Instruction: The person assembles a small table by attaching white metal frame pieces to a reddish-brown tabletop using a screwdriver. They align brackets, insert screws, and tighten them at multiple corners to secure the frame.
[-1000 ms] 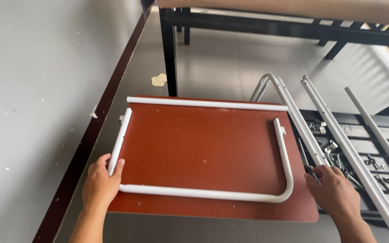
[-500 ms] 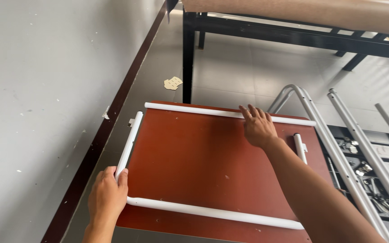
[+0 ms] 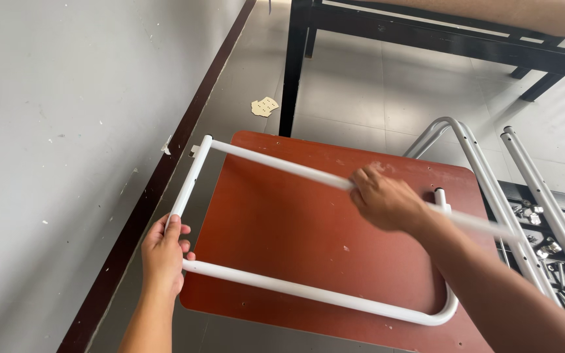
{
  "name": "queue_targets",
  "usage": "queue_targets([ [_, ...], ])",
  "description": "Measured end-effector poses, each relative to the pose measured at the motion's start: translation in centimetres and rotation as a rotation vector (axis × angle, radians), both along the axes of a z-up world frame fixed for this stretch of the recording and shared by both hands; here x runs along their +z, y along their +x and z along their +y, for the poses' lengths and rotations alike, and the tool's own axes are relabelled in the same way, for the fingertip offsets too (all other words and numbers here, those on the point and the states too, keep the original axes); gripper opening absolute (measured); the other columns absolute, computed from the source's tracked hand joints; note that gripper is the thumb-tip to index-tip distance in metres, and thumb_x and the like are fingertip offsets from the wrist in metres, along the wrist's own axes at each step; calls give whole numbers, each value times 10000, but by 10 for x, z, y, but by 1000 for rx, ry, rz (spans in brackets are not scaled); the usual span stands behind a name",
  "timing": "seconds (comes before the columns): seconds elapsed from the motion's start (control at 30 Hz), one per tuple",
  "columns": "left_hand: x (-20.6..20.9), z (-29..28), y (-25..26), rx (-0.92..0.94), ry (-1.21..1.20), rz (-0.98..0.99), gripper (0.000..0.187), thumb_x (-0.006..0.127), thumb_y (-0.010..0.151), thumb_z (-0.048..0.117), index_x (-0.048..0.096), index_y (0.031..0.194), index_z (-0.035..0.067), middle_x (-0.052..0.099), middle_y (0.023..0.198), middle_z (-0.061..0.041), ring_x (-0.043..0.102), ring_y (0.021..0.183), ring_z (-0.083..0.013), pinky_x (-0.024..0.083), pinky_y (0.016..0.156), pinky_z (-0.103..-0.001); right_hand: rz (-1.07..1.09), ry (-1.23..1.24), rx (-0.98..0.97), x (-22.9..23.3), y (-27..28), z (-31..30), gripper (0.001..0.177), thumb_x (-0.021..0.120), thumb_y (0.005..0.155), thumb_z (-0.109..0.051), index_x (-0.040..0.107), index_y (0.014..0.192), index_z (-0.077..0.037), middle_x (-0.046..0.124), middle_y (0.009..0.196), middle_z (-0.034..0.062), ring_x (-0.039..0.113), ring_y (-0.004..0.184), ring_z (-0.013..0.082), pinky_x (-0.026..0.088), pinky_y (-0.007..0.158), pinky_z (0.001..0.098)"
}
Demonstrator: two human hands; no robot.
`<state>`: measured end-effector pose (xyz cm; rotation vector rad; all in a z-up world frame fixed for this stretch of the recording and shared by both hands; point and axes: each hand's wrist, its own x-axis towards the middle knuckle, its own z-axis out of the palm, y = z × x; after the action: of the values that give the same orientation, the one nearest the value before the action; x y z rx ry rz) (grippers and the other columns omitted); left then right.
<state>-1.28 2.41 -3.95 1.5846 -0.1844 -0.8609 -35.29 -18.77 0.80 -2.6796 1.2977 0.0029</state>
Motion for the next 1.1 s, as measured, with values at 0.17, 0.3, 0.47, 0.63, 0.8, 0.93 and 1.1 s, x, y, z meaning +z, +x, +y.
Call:
queue_targets([
  [0.17,2,1,4,106,-175,92,216,580,1015,222,621,1195,111,633,923,-9,418,597,-51,307,443,-213,-56,408,-206,20,-13,74,387,619,947,-443,611,1010,-61,684,749,156,681,668,333,539,654,488],
  [0.3,3,7,10,122,-228,110,212,594,1024,214,637,1174,71,664,919,-41,383,573,-46,280,427,-203,-47,478,-422,34,-18,106,538,752,857,-530,662,907,-2,659,684,144,624,611,273,536,622,452],
  [0.47,5,11,23,142,-221,152,197,610,1024,204,645,1141,48,677,935,-64,372,559,-50,277,427,-203,2,601,-370,43,-19,137,599,881,683,-514,659,975,-40,700,746,109,699,647,234,591,634,411],
  [0.63,0,13,26,128,-372,224,196,610,1050,186,633,1158,24,690,988,-74,406,619,-47,321,489,-194,-60,646,-143,30,-15,158,446,864,739,-392,693,974,-54,727,749,139,704,680,257,562,693,414],
  [0.8,16,7,-12,236,-438,43,540,485,1051,270,222,1516,193,716,1204,-14,579,811,-78,534,741,-255,-185,510,-300,21,-6,165,233,750,815,-218,649,897,-26,712,718,177,714,671,302,567,679,435],
  [0.93,30,-7,-112,-31,-498,84,495,464,1045,281,266,1471,123,610,1245,-3,665,952,-138,580,851,-337,-319,446,-368,23,11,176,222,705,869,-221,590,920,-38,705,726,200,713,687,369,552,667,465],
  [1.1,45,-10,-180,-244,-449,76,377,394,1071,306,324,1401,138,557,904,-42,610,752,-136,586,588,-324,-617,248,-213,30,43,196,236,689,921,-162,519,921,2,719,884,229,701,804,426,545,663,494],
])
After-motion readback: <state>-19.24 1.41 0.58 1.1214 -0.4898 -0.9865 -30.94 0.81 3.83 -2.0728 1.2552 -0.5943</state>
